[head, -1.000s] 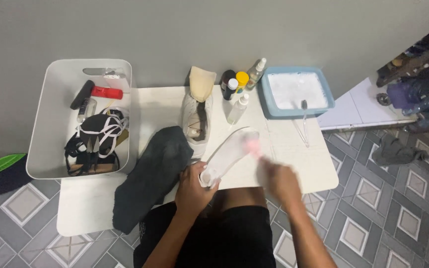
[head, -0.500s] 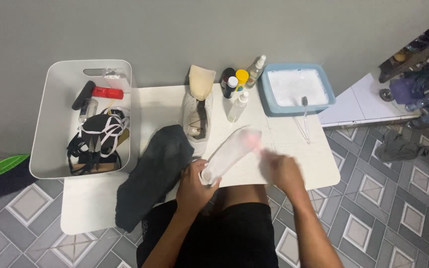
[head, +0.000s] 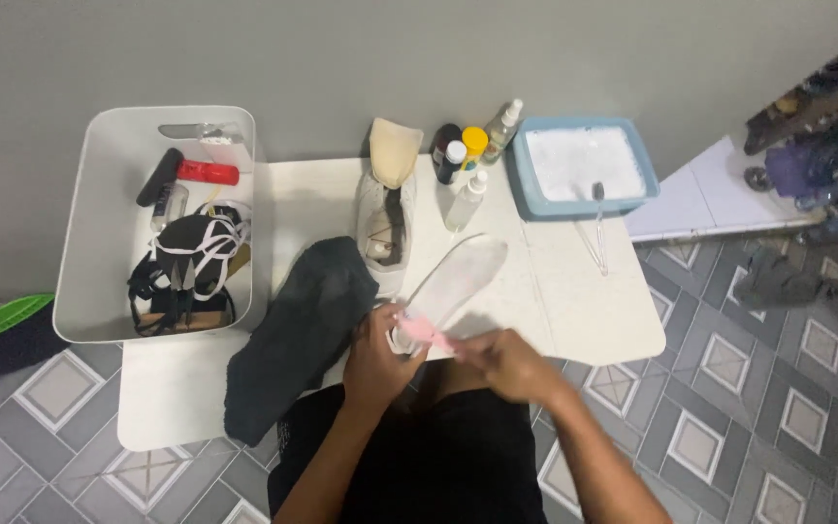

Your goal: Hand-washing a cleaning cloth in a basin and then scrubbing a shoe insole with a brush.

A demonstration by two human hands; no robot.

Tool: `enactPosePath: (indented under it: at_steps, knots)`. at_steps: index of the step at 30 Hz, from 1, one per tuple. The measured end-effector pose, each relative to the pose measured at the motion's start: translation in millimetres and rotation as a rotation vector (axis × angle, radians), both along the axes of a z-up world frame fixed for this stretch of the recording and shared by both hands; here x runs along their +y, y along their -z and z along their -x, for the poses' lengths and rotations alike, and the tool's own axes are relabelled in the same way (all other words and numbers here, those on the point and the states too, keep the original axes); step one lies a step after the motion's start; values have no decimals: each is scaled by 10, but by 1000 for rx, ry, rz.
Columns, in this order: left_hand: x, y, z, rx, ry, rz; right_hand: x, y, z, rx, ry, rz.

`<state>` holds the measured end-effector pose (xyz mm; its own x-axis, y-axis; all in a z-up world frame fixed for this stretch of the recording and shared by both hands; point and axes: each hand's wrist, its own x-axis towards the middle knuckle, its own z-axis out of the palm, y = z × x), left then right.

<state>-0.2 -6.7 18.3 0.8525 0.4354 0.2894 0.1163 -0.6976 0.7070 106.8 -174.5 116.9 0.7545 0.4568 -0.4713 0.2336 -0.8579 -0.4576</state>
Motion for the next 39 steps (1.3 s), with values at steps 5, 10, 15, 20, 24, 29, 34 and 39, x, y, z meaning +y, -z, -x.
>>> enactPosePath:
  at_steps: [5,10,15,20,24,29,34,39]
  knots:
    - [-17,-6,-13,39,-25,6,-298,240,-473,-275,299,54]
    - [-21,-51,-9,85,-6,61,-114,54,-83,39,119,-60]
    - [-46,-97,-12,121,-19,79,-241,244,-348,-288,260,75]
    - [-17,-40,-43,190,-23,96,-295,28,-341,-4,138,-113]
    - [-38,-37,-43,238,-32,151,-267,215,-342,-298,274,119]
    - [-34,-56,-72,234,-26,183,-503,143,-384,-56,98,-172]
    - [-18,-70,-80,215,-29,173,-296,182,-151,-46,219,99]
    - [-45,-123,-26,189,-6,190,-418,227,-368,-28,182,86]
